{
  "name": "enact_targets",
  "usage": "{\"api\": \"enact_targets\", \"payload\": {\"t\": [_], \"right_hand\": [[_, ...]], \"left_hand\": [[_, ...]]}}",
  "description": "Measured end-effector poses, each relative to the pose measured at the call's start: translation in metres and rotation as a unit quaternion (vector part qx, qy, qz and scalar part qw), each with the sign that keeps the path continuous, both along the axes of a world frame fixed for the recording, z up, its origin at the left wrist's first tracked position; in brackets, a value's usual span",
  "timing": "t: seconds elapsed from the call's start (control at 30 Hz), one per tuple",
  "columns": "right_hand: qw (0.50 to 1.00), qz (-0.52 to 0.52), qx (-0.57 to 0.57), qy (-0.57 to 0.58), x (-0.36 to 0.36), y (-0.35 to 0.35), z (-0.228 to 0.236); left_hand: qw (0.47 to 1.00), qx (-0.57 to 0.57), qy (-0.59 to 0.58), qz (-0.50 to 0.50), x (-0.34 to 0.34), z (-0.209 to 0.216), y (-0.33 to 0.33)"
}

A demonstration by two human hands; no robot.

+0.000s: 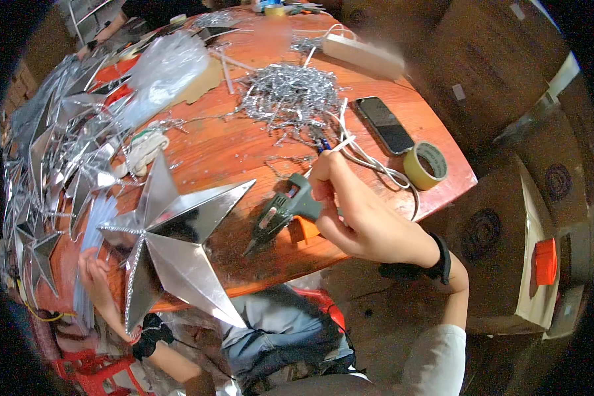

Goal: Assembling and gluing large metallic star decorations using a hot glue gun.

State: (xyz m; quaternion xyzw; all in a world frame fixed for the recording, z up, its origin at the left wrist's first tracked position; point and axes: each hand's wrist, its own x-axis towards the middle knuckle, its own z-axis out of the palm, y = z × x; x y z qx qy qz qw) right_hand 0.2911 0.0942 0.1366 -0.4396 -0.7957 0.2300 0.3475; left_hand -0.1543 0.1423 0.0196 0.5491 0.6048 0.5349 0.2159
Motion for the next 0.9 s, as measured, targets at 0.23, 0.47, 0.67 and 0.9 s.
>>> {"api": "enact_targets", "payload": {"t": [0.23,0.47,0.67,0.9], "right_hand": [[0.995,-0.084,-0.052,-0.029,0.008,0.001,-0.010],[0.994,-0.087,-0.070,-0.007,0.011,0.006,-0.019],[0.931,0.022,-0.230,0.281,0.005,0.000,-0.008],[0.879,0.144,-0.250,0.379,-0.012,-0.006,-0.002]], "left_hand": [[0.999,-0.033,0.010,0.001,0.019,0.013,-0.002],[0.999,-0.028,0.034,0.007,0.015,0.014,-0.005],[1.000,-0.018,0.013,-0.007,0.014,0.006,-0.003],[0.997,-0.030,0.064,-0.007,0.016,0.012,-0.003]]}}
